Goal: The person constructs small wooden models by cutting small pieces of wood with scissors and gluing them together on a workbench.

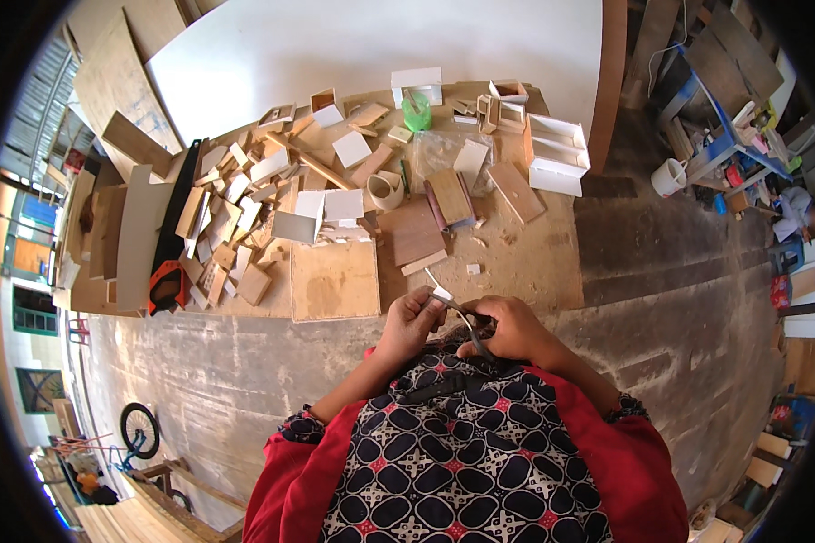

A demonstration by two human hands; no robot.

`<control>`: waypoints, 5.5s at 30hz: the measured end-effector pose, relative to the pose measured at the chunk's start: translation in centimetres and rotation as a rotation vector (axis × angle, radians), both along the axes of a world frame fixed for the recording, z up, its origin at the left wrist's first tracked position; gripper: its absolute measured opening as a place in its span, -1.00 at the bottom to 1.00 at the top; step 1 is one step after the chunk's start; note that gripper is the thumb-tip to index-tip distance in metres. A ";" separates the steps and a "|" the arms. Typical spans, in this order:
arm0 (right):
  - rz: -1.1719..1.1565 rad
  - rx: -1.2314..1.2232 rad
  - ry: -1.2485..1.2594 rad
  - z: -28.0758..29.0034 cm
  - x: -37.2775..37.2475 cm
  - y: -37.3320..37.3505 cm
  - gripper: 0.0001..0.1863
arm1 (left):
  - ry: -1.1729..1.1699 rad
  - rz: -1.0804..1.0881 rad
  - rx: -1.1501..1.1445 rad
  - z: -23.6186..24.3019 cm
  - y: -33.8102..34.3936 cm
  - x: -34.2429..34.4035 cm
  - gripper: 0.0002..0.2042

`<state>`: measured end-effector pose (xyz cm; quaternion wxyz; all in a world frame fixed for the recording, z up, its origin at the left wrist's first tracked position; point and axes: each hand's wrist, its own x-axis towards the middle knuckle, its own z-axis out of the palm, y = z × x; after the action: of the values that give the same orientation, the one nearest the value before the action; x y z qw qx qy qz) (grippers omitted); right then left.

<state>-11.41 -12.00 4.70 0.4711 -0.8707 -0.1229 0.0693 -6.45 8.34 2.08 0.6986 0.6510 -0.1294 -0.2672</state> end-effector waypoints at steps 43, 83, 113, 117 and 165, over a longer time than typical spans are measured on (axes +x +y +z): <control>-0.244 0.087 -0.098 -0.7 -1.0 -0.4 -0.47 | -0.084 -0.181 0.202 0.9 -2.6 1.5 -0.79; 0.145 -0.491 0.067 -2.1 6.1 -8.7 -0.72 | -0.938 -0.239 0.762 1.9 -9.5 7.5 -0.91; 0.073 -0.655 -0.271 -2.3 6.7 -10.7 -0.66 | 0.291 0.215 -0.222 0.8 -7.0 8.4 -0.92; 0.156 -0.779 -0.016 -1.9 8.3 -10.8 -0.69 | 0.383 0.257 -0.341 2.1 -7.4 6.9 -0.93; 0.092 0.776 0.248 3.0 8.5 -7.6 -0.87 | -0.332 0.326 0.047 5.5 -9.3 3.5 -0.90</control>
<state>-2.93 -19.61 7.70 0.7721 -0.6072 -0.1213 0.1431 -2.94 -0.95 7.60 0.6862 0.7145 -0.1295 -0.0432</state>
